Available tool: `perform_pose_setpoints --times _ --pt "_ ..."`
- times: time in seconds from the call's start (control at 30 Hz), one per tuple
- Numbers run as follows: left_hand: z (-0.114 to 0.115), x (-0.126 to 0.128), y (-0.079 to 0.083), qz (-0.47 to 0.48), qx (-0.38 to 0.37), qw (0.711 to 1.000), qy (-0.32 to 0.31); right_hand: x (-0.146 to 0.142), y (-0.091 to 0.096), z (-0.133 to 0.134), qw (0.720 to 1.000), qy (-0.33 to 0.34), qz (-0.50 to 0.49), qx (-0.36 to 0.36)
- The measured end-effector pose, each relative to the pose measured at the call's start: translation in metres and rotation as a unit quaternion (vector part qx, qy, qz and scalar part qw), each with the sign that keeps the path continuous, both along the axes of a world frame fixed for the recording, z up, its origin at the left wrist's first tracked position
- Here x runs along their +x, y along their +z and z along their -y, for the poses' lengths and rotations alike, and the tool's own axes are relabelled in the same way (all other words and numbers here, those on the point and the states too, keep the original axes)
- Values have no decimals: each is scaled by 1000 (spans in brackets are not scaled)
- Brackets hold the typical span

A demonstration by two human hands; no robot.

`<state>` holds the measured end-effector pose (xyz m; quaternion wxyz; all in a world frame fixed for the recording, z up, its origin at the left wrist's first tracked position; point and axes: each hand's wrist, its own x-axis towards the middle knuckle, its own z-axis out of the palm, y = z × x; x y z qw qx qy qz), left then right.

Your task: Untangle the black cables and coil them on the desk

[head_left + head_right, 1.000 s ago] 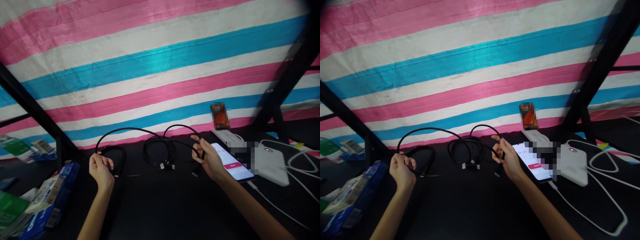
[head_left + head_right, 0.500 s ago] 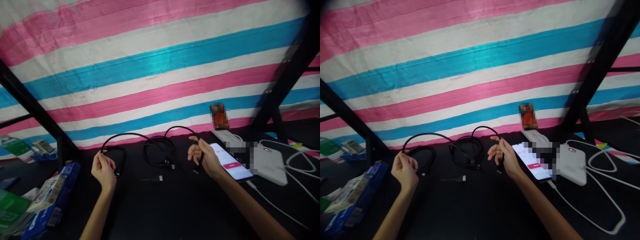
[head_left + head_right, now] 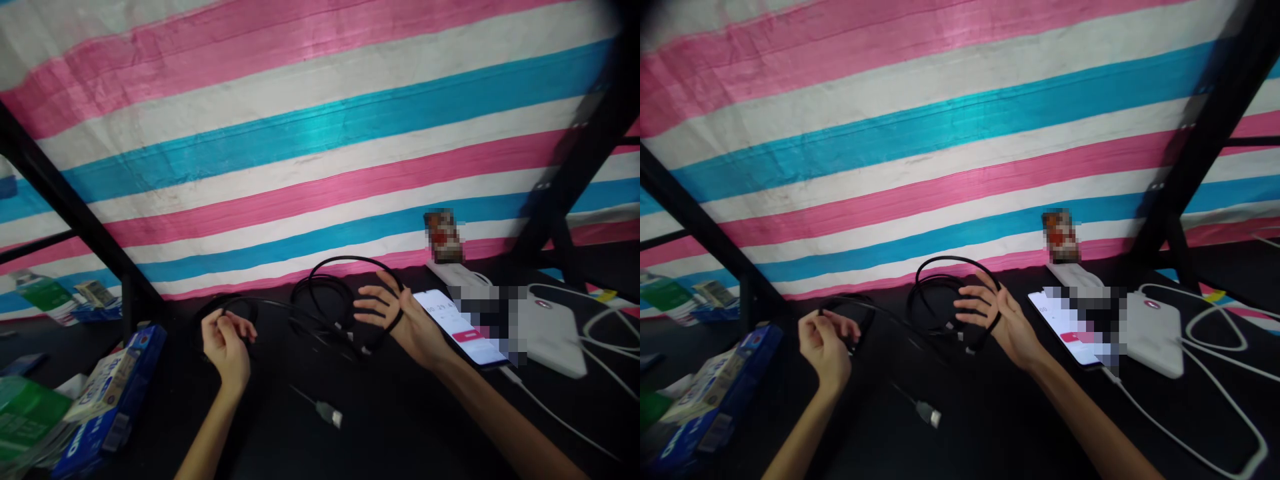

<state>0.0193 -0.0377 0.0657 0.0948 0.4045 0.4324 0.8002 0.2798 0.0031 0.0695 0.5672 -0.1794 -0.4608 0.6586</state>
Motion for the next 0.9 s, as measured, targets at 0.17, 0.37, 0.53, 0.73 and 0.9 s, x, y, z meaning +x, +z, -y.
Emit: perform_pose_setpoints --times 0.17,0.37,0.53,0.73,0.9 --pt "5 29 -19 -14 -81 991 -103 -17 -9 15 986 127 0 -106" --pt "10 46 -30 -66 -218 963 -147 -27 -25 15 967 152 -28 -202" --pt "5 42 -35 -153 -235 949 -142 -26 -31 8 963 130 -24 -234" --pt "-3 31 -43 -156 -310 919 -186 -28 -30 5 967 90 58 -231" --pt "-2 29 -43 -194 -324 908 -183 -30 -33 4 977 9 174 -124"
